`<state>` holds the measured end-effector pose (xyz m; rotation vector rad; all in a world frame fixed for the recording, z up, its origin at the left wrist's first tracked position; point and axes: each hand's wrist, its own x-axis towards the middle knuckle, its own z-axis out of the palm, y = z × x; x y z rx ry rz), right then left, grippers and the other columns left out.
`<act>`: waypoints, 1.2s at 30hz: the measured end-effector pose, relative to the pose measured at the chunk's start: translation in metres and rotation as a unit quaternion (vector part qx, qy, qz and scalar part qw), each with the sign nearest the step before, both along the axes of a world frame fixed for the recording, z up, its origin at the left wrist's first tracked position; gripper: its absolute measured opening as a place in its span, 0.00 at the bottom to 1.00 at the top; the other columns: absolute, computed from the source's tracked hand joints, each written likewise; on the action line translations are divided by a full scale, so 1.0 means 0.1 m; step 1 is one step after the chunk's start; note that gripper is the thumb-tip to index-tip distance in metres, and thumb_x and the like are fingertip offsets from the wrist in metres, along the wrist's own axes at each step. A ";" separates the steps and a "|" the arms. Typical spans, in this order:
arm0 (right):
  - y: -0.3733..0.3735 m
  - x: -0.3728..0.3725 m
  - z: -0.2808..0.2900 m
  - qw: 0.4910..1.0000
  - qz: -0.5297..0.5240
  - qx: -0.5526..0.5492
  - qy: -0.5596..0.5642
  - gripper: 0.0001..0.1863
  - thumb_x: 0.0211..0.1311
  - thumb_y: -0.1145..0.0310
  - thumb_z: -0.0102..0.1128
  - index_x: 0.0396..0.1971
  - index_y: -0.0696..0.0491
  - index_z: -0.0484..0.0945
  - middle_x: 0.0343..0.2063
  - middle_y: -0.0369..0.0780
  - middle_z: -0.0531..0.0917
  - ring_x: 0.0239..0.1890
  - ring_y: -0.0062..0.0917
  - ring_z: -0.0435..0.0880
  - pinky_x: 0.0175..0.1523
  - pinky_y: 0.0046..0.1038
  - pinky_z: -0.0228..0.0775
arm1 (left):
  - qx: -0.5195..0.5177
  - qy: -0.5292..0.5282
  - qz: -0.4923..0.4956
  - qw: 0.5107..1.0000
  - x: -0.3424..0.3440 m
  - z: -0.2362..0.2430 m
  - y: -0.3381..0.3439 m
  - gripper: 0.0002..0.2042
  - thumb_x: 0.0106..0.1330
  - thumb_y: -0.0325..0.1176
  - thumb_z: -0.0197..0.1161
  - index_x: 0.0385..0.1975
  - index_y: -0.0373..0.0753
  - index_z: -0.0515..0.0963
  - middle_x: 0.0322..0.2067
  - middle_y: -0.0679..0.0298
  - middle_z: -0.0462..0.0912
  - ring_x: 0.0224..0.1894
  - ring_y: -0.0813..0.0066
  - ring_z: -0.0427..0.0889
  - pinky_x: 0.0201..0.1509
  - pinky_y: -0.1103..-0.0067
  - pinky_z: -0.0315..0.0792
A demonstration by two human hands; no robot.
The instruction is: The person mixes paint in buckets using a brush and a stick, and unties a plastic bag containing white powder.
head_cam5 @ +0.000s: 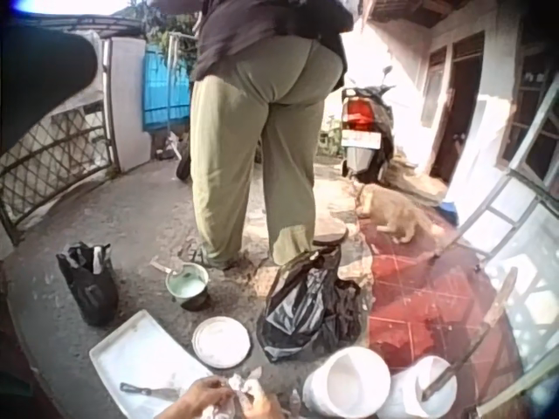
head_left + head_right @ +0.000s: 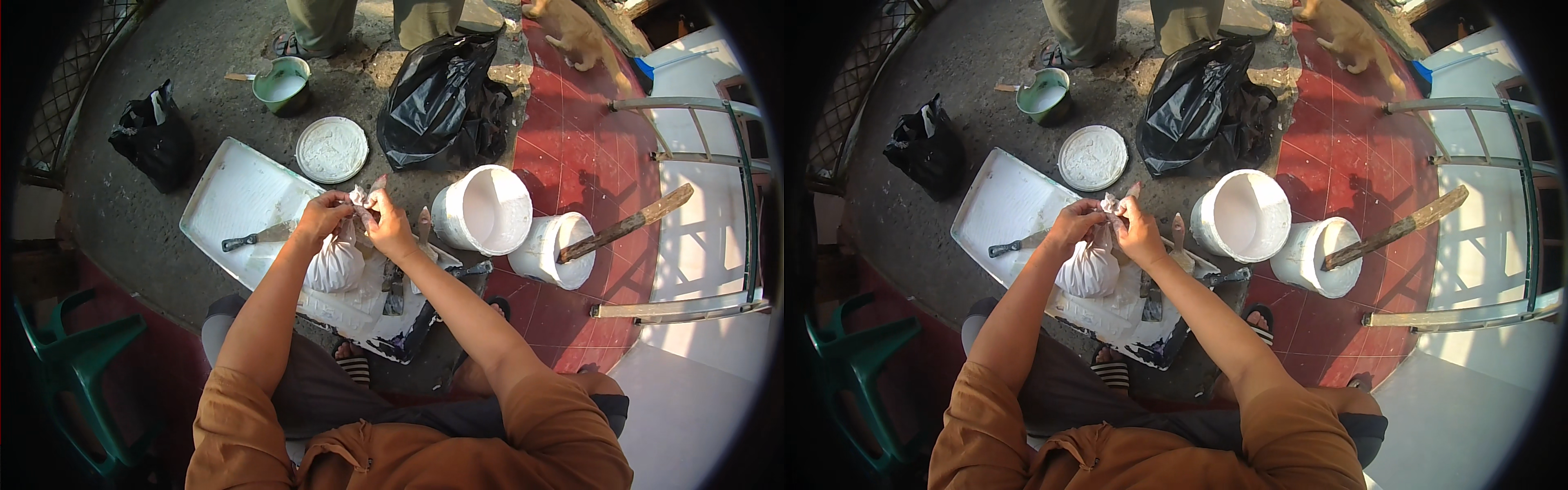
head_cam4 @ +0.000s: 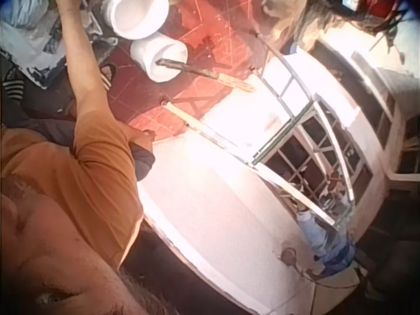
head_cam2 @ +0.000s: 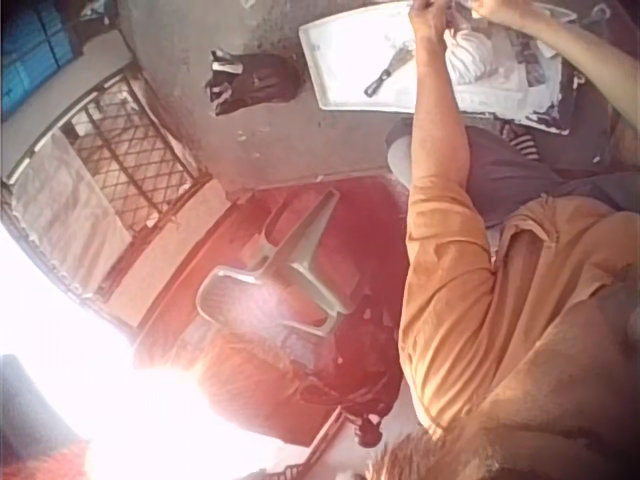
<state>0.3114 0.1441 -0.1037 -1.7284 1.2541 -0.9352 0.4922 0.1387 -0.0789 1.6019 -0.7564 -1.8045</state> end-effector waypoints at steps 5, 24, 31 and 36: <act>0.05 0.02 -0.02 0.999 -0.001 -0.043 0.006 0.16 0.58 0.79 0.63 0.45 0.55 0.71 0.37 0.50 0.86 0.42 0.49 0.86 0.44 0.42 0.78 | -0.008 -0.013 -0.013 1.000 -0.02 0.01 -0.01 0.10 0.64 0.28 0.67 0.45 0.40 0.81 0.27 0.71 0.79 0.22 0.85 0.70 0.24 0.82 0.65; 0.07 0.11 -0.11 0.993 -0.097 0.033 -0.064 0.16 0.61 0.79 0.62 0.46 0.57 0.66 0.37 0.50 0.86 0.43 0.42 0.88 0.46 0.36 0.77 | -0.021 -0.058 -0.002 0.998 -0.20 0.04 -0.02 0.11 0.64 0.28 0.67 0.45 0.37 0.80 0.28 0.70 0.80 0.24 0.85 0.74 0.27 0.84 0.68; 0.03 0.09 -0.11 0.995 -0.060 0.021 -0.075 0.18 0.61 0.78 0.58 0.50 0.56 0.65 0.41 0.51 0.85 0.48 0.46 0.86 0.52 0.38 0.75 | -0.003 -0.060 0.014 0.998 -0.12 -0.04 -0.01 0.12 0.64 0.28 0.65 0.47 0.35 0.80 0.30 0.67 0.82 0.23 0.84 0.74 0.24 0.83 0.67; 0.04 0.00 -0.03 0.994 -0.034 0.011 -0.101 0.14 0.61 0.81 0.57 0.46 0.57 0.70 0.39 0.51 0.85 0.46 0.46 0.86 0.49 0.39 0.77 | -0.006 -0.034 -0.040 0.999 -0.17 0.04 -0.07 0.08 0.66 0.29 0.62 0.42 0.37 0.77 0.27 0.70 0.77 0.23 0.83 0.74 0.26 0.83 0.68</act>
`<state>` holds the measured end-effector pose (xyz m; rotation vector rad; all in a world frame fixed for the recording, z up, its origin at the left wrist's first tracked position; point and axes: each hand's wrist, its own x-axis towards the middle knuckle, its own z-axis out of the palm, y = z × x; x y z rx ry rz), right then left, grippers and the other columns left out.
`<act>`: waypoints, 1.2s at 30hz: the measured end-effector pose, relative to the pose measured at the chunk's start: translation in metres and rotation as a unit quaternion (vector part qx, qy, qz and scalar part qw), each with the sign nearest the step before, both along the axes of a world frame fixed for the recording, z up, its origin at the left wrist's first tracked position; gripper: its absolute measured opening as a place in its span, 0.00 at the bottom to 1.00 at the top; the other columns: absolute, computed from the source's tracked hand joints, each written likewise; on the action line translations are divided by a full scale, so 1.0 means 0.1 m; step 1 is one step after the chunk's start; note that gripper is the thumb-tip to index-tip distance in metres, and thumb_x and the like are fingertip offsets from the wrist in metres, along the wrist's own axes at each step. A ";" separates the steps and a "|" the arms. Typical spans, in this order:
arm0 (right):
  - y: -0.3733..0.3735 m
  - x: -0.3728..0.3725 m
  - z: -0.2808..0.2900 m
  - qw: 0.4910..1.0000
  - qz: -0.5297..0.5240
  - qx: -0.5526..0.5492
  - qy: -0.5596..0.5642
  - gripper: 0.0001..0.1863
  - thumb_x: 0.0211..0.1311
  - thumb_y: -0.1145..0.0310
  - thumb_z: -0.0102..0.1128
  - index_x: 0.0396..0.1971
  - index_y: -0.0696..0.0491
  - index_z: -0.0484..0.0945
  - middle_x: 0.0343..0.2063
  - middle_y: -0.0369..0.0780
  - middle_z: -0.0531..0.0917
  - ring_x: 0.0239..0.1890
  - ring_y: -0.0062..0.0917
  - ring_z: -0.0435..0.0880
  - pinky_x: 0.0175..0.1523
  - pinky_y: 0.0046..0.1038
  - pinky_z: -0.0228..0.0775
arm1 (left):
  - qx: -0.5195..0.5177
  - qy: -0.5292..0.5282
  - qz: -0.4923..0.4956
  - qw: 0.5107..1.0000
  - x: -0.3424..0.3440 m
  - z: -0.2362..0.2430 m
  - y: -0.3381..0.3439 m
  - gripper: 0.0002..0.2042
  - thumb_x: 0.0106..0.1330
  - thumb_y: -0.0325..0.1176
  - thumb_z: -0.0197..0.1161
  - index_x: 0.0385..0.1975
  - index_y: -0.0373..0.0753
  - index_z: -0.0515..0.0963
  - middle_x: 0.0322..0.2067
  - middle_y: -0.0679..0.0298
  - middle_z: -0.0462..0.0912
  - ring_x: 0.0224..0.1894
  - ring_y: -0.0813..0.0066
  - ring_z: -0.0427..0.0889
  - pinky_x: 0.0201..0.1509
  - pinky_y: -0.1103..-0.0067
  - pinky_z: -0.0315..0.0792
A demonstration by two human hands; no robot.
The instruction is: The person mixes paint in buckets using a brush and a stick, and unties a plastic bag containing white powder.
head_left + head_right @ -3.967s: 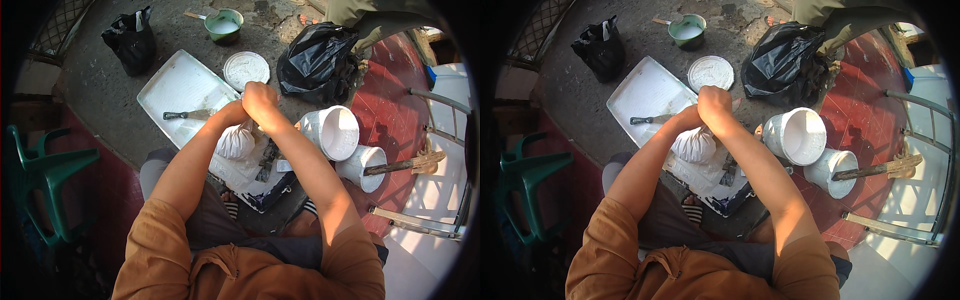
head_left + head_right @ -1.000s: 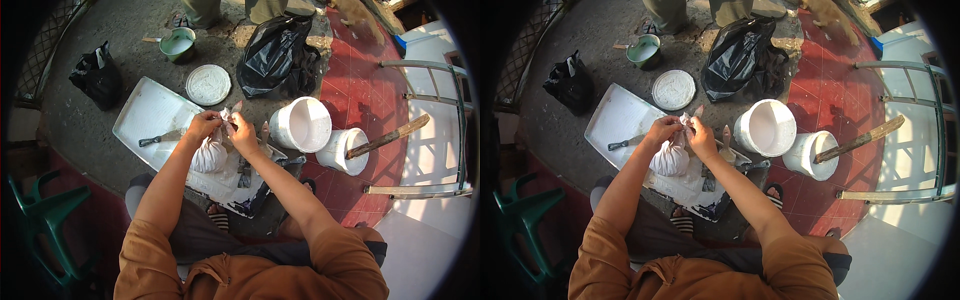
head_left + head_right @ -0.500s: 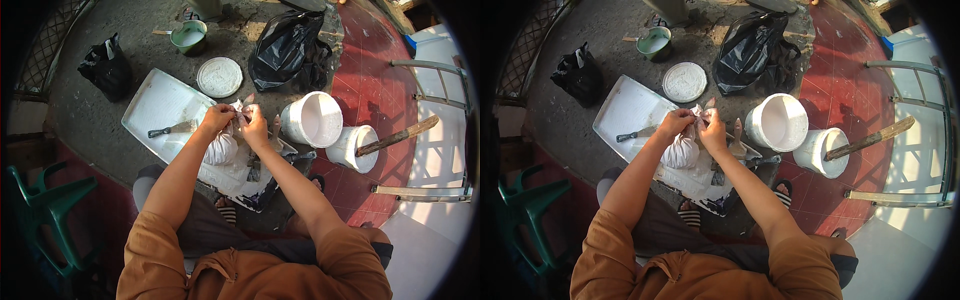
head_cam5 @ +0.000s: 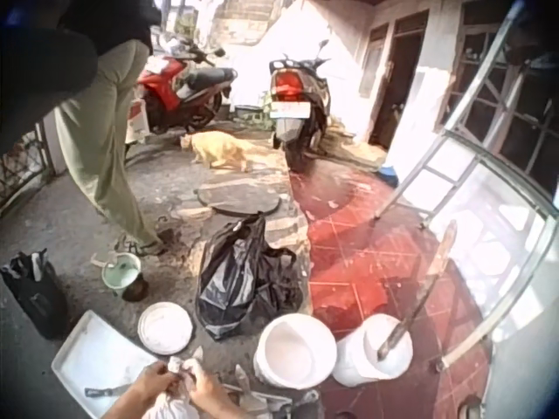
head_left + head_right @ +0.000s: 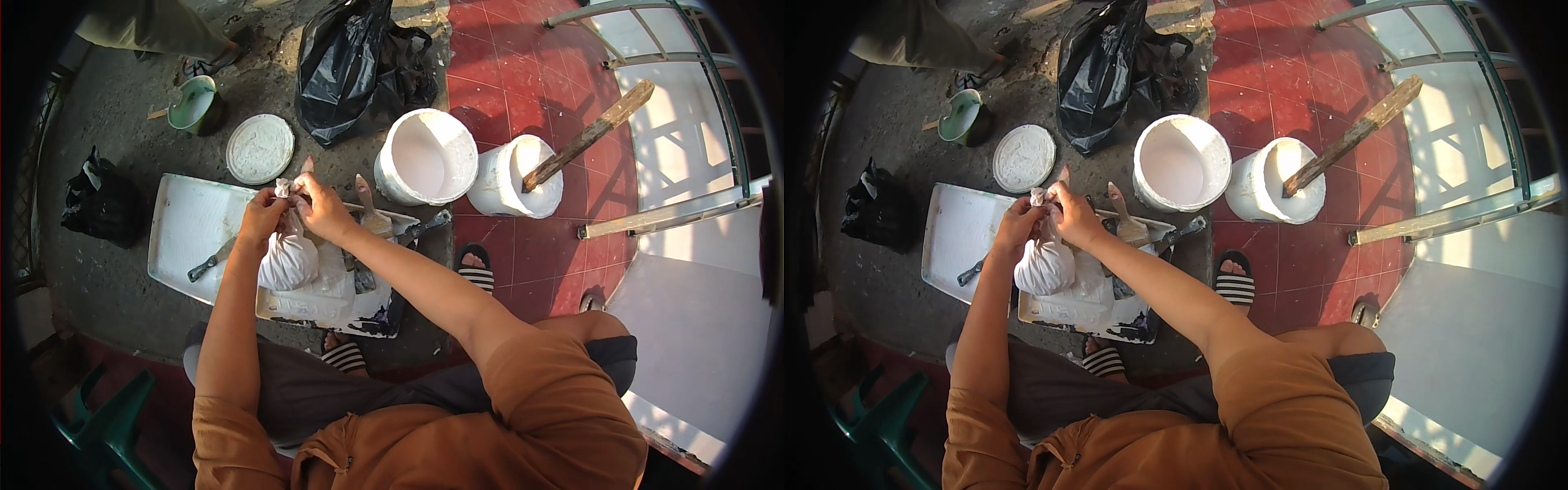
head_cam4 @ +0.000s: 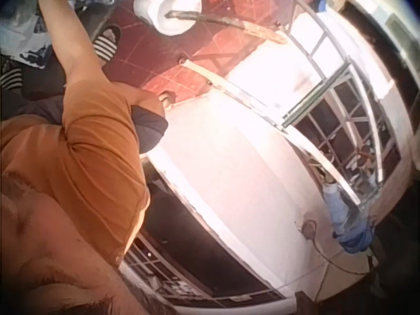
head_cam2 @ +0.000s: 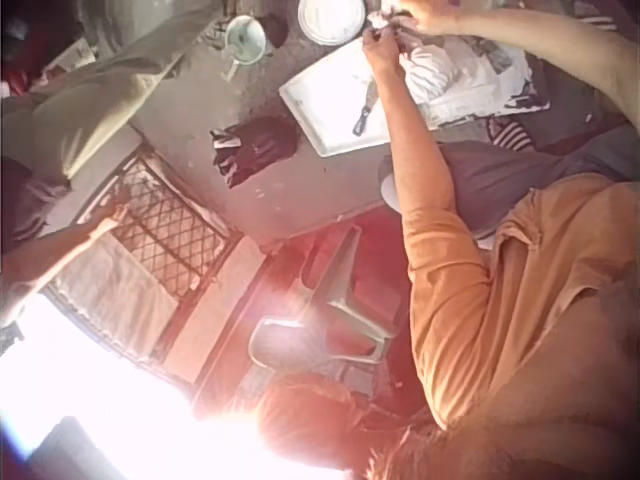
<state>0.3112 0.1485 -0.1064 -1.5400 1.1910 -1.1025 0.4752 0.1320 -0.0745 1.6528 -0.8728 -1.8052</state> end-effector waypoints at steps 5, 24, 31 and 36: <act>0.07 0.00 0.00 0.995 -0.032 -0.054 0.083 0.10 0.61 0.75 0.61 0.42 0.58 0.74 0.43 0.49 0.83 0.46 0.48 0.83 0.51 0.39 0.76 | 0.009 0.007 -0.003 1.000 0.00 -0.05 0.01 0.06 0.68 0.30 0.61 0.41 0.37 0.77 0.26 0.71 0.76 0.23 0.83 0.72 0.26 0.83 0.68; -0.09 0.33 -0.22 0.962 -0.217 0.165 0.015 0.07 0.61 0.74 0.59 0.35 0.59 0.74 0.35 0.50 0.83 0.41 0.45 0.83 0.49 0.40 0.73 | -0.172 -0.304 -0.179 0.920 0.25 0.02 -0.02 0.18 0.67 0.42 0.65 0.43 0.31 0.75 0.35 0.49 0.85 0.37 0.58 0.85 0.43 0.68 0.75; -0.42 0.18 -0.29 0.940 -0.230 0.253 0.025 0.08 0.60 0.71 0.61 0.36 0.60 0.78 0.34 0.51 0.85 0.39 0.43 0.86 0.47 0.38 0.76 | -0.195 -0.338 -0.188 0.901 0.32 0.12 -0.03 0.13 0.70 0.38 0.61 0.45 0.37 0.74 0.26 0.51 0.84 0.30 0.61 0.83 0.39 0.68 0.74; -0.56 0.17 -0.26 0.932 -0.257 0.255 0.029 0.09 0.59 0.71 0.62 0.36 0.60 0.79 0.35 0.52 0.86 0.41 0.45 0.86 0.48 0.39 0.77 | -0.198 -0.352 -0.181 0.897 0.31 0.12 -0.03 0.11 0.70 0.37 0.59 0.46 0.39 0.74 0.28 0.46 0.84 0.33 0.51 0.84 0.41 0.64 0.74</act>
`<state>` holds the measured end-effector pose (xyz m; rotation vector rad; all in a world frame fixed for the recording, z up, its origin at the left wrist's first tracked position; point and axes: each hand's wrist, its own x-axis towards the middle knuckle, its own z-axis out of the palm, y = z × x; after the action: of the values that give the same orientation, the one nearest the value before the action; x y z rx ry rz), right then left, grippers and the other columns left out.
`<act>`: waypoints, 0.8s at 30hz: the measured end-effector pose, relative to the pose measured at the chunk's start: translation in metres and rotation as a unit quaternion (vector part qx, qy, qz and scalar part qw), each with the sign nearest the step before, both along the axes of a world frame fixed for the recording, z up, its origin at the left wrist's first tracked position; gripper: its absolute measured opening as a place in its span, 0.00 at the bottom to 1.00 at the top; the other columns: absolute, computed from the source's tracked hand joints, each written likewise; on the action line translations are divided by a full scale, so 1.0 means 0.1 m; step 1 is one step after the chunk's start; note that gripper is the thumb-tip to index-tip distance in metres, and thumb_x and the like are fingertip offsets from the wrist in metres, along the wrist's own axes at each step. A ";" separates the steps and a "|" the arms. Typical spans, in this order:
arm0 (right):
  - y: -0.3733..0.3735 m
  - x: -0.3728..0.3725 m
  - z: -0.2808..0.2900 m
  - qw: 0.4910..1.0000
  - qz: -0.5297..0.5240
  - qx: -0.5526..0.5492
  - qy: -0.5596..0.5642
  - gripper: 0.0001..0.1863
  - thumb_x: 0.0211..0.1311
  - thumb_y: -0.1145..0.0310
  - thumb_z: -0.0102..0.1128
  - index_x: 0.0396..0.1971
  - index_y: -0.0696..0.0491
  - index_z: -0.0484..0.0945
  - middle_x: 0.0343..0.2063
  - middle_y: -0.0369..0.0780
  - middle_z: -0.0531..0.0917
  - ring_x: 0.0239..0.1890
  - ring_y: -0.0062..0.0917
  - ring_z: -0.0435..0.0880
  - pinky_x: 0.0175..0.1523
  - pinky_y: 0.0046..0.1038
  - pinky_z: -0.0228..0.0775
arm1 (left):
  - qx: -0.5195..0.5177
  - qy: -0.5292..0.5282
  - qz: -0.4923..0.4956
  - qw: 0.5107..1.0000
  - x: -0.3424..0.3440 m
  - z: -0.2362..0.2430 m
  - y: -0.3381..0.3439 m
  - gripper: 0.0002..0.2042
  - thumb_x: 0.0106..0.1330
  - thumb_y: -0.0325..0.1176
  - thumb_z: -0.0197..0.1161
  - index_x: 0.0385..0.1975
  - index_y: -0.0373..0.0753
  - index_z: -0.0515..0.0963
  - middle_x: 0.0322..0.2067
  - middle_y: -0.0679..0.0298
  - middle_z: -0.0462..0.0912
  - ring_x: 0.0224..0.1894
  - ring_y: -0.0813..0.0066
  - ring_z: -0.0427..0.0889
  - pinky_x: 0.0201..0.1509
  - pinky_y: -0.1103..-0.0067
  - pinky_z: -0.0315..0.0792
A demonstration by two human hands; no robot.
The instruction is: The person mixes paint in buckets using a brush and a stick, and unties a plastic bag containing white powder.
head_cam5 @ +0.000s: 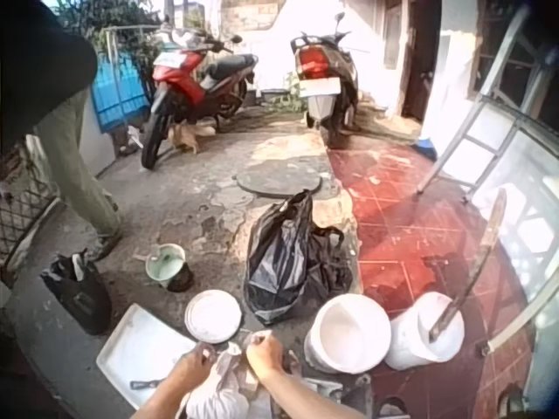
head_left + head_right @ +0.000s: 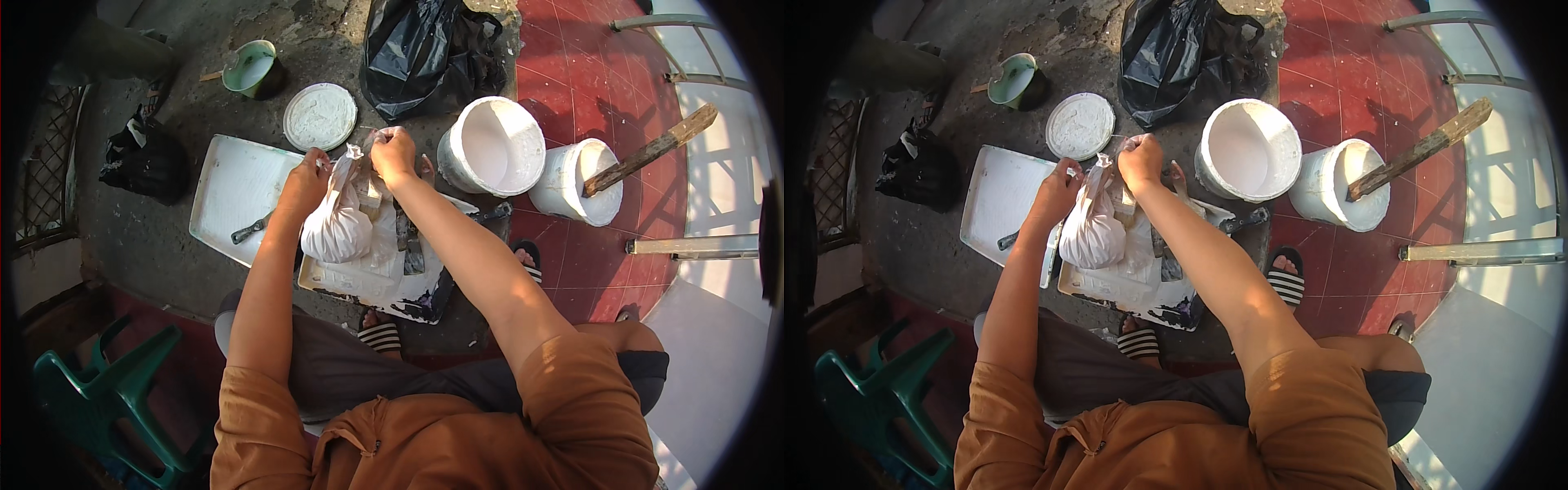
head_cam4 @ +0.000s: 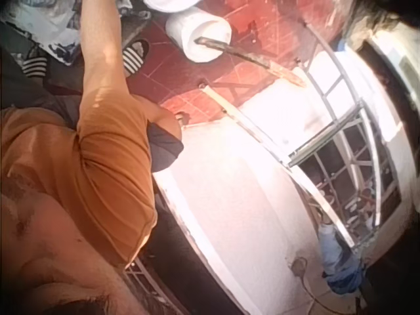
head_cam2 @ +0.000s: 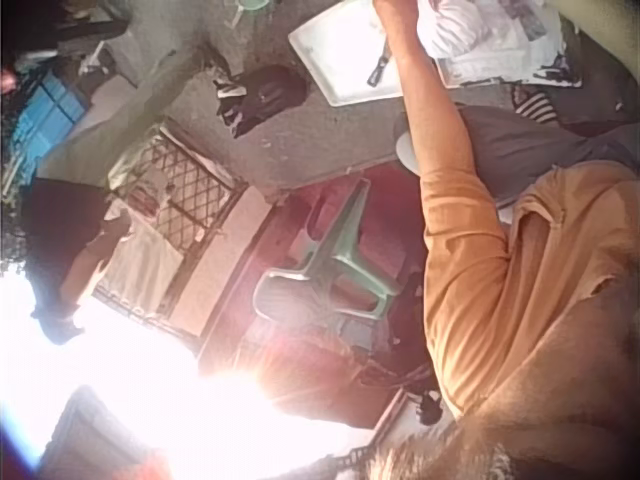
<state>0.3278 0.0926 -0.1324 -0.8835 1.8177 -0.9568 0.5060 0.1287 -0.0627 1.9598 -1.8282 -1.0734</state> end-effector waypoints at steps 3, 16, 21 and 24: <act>-0.09 -0.12 0.02 1.000 0.006 0.019 0.012 0.08 0.55 0.70 0.63 0.28 0.60 0.82 0.34 0.55 0.86 0.40 0.47 0.87 0.47 0.40 0.77 | -0.011 -0.033 -0.002 0.999 -0.04 -0.07 -0.08 0.10 0.71 0.36 0.57 0.45 0.39 0.73 0.30 0.43 0.84 0.37 0.41 0.84 0.42 0.59 0.75; -0.51 -2.16 2.64 0.833 0.452 0.105 0.303 0.09 0.64 0.69 0.59 0.38 0.59 0.81 0.27 0.40 0.86 0.24 0.22 0.83 0.27 0.28 0.73 | -0.230 -0.073 0.095 0.966 -0.21 0.53 -0.50 0.16 0.70 0.41 0.62 0.43 0.31 0.79 0.34 0.53 0.82 0.36 0.60 0.82 0.43 0.67 0.75; 0.36 -3.79 2.25 0.821 0.406 0.044 0.400 0.06 0.56 0.74 0.59 0.32 0.58 0.83 0.33 0.50 0.86 0.38 0.45 0.86 0.45 0.39 0.77 | -0.184 0.058 0.068 0.979 -0.64 0.70 -0.54 0.11 0.72 0.36 0.60 0.41 0.32 0.80 0.30 0.58 0.85 0.32 0.73 0.83 0.42 0.76 0.75; 0.68 -3.93 1.75 0.821 0.376 0.097 0.419 0.08 0.58 0.75 0.59 0.37 0.58 0.83 0.40 0.51 0.85 0.45 0.47 0.85 0.51 0.41 0.76 | -0.203 0.084 -0.005 0.976 -1.05 0.87 -0.37 0.10 0.72 0.34 0.60 0.41 0.32 0.80 0.30 0.59 0.84 0.31 0.76 0.82 0.39 0.77 0.75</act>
<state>-0.0657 0.1603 0.0426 -1.8837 1.8881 0.1869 0.4010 0.0915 0.0239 1.5760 -1.7961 -0.7650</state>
